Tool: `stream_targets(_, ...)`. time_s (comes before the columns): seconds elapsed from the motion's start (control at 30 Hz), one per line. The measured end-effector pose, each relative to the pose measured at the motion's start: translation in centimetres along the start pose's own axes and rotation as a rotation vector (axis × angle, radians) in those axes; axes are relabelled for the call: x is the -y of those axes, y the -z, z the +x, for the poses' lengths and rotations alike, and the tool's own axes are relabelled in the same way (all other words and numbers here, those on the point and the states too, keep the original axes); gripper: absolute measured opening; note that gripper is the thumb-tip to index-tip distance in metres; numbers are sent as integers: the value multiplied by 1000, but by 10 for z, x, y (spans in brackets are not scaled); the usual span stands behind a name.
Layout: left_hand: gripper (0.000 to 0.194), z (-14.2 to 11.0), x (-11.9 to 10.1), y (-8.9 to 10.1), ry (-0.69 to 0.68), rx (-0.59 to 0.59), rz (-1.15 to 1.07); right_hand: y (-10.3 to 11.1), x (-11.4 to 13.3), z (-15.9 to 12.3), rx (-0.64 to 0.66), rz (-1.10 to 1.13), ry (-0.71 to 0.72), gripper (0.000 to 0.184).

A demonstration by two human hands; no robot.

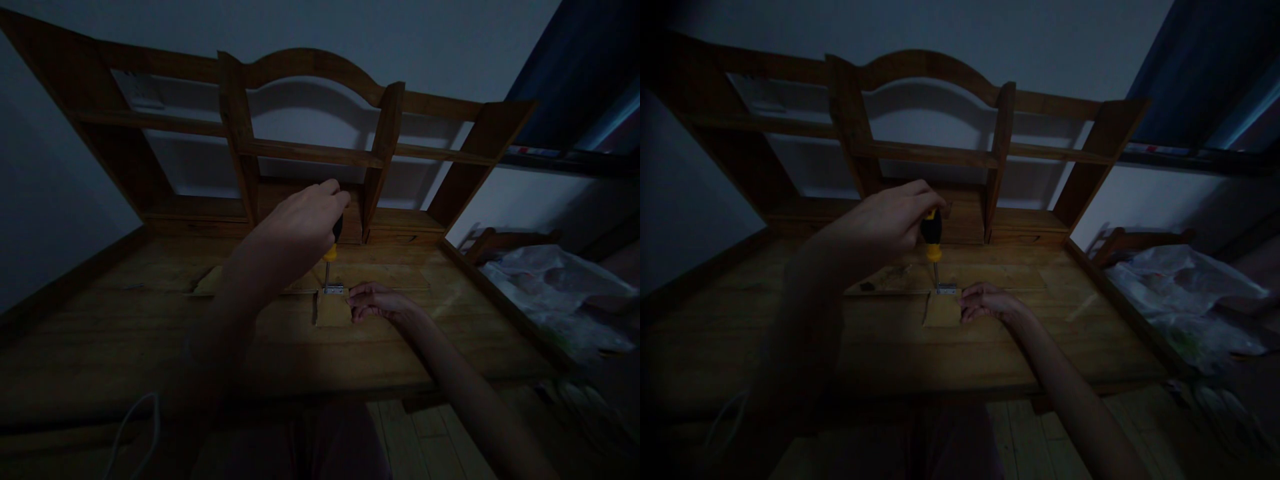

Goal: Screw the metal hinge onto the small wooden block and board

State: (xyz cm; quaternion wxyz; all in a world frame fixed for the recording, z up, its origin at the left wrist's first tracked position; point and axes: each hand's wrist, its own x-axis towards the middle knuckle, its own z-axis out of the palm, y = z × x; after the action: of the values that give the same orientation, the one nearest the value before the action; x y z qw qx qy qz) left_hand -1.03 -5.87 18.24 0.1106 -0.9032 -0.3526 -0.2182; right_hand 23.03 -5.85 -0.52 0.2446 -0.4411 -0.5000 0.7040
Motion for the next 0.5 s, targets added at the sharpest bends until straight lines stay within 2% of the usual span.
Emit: stream_targets(0.5, 43, 0, 0, 1, 51, 45, 27, 1, -1, 1, -30, 8, 0, 33)
